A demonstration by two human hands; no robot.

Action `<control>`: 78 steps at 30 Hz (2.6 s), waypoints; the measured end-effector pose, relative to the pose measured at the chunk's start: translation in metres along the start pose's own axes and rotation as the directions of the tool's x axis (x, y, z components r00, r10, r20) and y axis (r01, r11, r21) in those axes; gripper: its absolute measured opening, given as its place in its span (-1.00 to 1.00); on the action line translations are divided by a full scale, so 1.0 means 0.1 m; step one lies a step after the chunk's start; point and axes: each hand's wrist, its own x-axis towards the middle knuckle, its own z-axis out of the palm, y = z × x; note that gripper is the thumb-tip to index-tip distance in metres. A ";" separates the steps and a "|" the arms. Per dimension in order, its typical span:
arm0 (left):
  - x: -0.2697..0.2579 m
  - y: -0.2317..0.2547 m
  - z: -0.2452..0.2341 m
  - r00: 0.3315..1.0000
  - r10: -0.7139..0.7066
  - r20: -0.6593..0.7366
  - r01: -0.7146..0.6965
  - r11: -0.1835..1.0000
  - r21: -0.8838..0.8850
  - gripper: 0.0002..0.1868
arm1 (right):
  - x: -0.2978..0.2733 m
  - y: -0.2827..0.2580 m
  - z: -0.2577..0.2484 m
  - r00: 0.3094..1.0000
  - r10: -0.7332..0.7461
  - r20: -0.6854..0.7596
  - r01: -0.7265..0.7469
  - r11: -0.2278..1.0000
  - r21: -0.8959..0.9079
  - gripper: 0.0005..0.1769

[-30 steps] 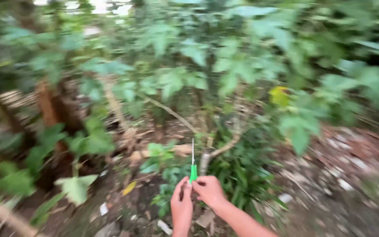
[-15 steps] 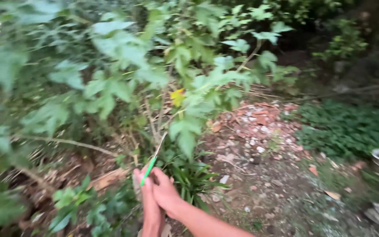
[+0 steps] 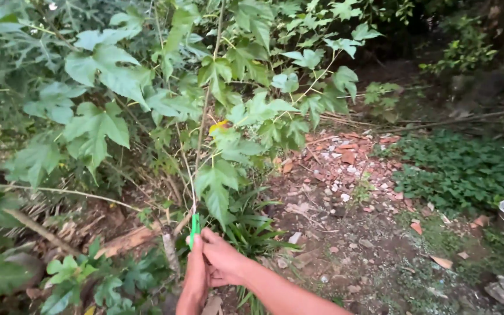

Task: Pruning or harvesting leaves from a plant using scissors.

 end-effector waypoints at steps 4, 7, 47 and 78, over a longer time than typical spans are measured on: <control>0.08 -0.13 0.02 0.996 -0.070 -0.052 0.074 0.995 0.066 -0.18 | 0.06 0.08 -0.15 0.979 0.186 0.078 -0.188 0.982 0.021 -0.79; 0.30 -0.34 -0.01 0.992 0.055 -0.114 -0.040 0.991 0.130 -0.22 | 0.16 0.14 -0.25 0.979 0.176 0.107 -0.175 0.984 -0.014 -0.77; -0.32 0.00 0.30 0.997 0.013 -0.076 -0.004 0.993 0.120 -0.18 | -0.02 0.14 -0.28 0.985 0.135 0.109 -0.144 0.986 0.087 -0.64; -0.11 -0.37 -0.13 0.990 0.115 -0.083 -0.104 0.987 0.119 -0.28 | 0.07 0.31 -0.09 0.979 0.125 0.161 -0.153 0.973 0.172 -0.61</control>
